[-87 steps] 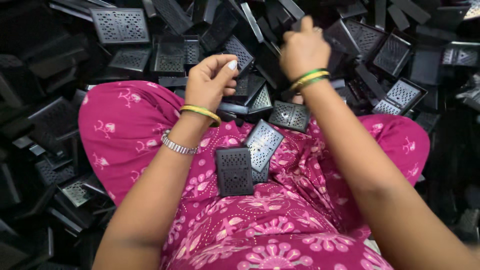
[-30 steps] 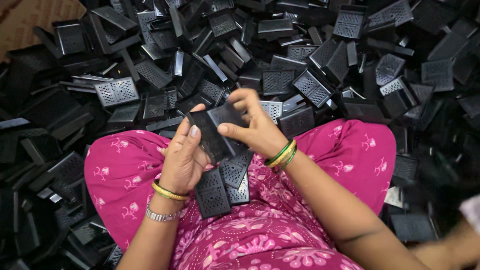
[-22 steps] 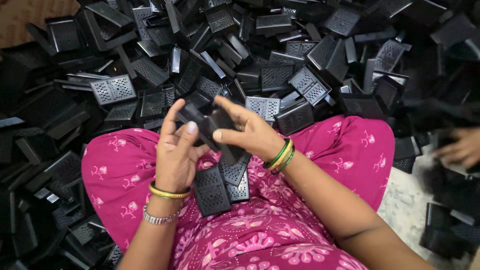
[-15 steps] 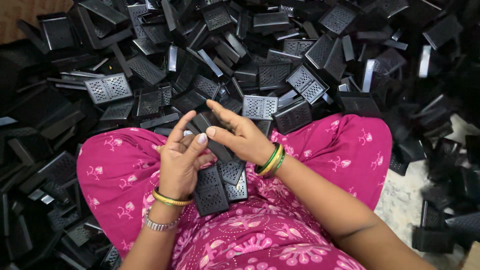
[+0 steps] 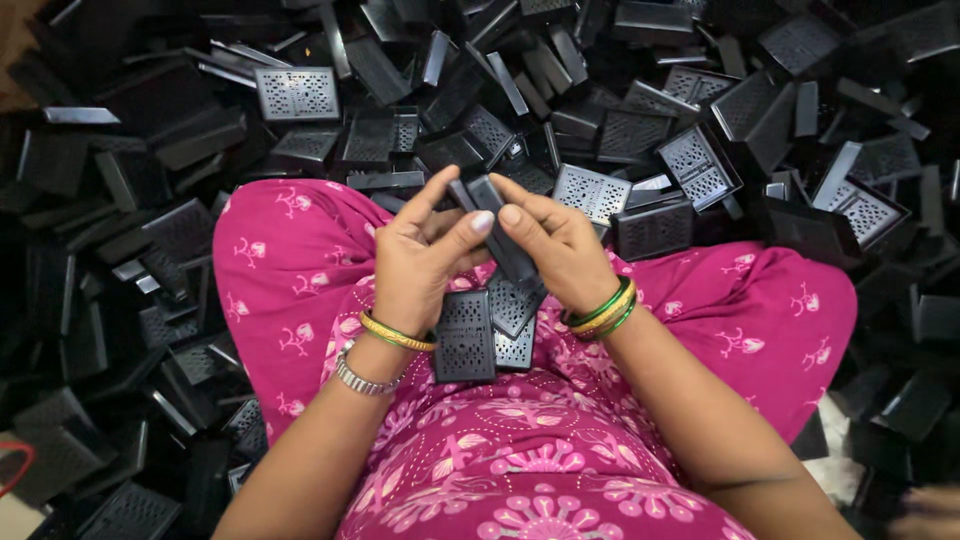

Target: The person sits on the floor in front of a large pile of black molded plastic boxes. They pick up boxes one at a time, turn each over in both hands, look at its surfaces, and toss it back onto the pile, repeating this handling throughout the episode.

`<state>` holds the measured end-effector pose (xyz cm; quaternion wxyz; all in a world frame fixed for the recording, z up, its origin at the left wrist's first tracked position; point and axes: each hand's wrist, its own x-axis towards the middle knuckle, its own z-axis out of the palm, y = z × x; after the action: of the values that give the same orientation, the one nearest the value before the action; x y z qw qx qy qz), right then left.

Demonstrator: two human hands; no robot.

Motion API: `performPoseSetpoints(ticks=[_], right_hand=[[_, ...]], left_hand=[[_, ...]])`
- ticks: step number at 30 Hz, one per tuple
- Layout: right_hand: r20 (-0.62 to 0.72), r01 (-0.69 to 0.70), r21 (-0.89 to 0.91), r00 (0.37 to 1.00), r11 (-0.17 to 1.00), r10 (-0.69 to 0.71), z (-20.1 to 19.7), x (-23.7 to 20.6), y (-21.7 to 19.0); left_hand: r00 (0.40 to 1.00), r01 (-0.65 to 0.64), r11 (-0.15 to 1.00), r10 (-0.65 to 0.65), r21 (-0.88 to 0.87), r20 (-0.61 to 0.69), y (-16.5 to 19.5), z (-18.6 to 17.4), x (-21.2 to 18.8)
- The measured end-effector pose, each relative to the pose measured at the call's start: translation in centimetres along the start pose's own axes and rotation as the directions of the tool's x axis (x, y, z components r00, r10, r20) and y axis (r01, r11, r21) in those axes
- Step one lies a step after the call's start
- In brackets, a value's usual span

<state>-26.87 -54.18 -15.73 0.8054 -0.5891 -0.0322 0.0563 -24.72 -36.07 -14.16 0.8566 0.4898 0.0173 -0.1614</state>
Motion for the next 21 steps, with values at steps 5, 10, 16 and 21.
performPoseSetpoints(ticks=[5,10,16,21], right_hand=[[0.022,0.092,-0.143,0.996,0.985,-0.090,0.4,-0.3,0.1],[0.043,-0.043,-0.117,0.998,0.992,0.049,-0.3,-0.3,-0.6],[0.013,0.058,-0.193,0.998,0.979,-0.057,0.5,-0.6,0.1],[-0.044,0.152,-0.419,0.981,0.895,-0.188,1.3,-1.1,0.5]], left_hand=[[0.997,-0.024,1.000,0.024,-0.005,0.070,-0.7,-0.6,0.0],[0.996,0.075,0.995,-0.078,-0.073,-0.033,-0.3,-0.6,0.0],[0.999,0.045,0.999,-0.045,-0.001,0.006,-0.3,-0.1,-0.4],[0.997,0.073,0.996,-0.071,0.056,-0.037,-0.4,0.0,-0.6]])
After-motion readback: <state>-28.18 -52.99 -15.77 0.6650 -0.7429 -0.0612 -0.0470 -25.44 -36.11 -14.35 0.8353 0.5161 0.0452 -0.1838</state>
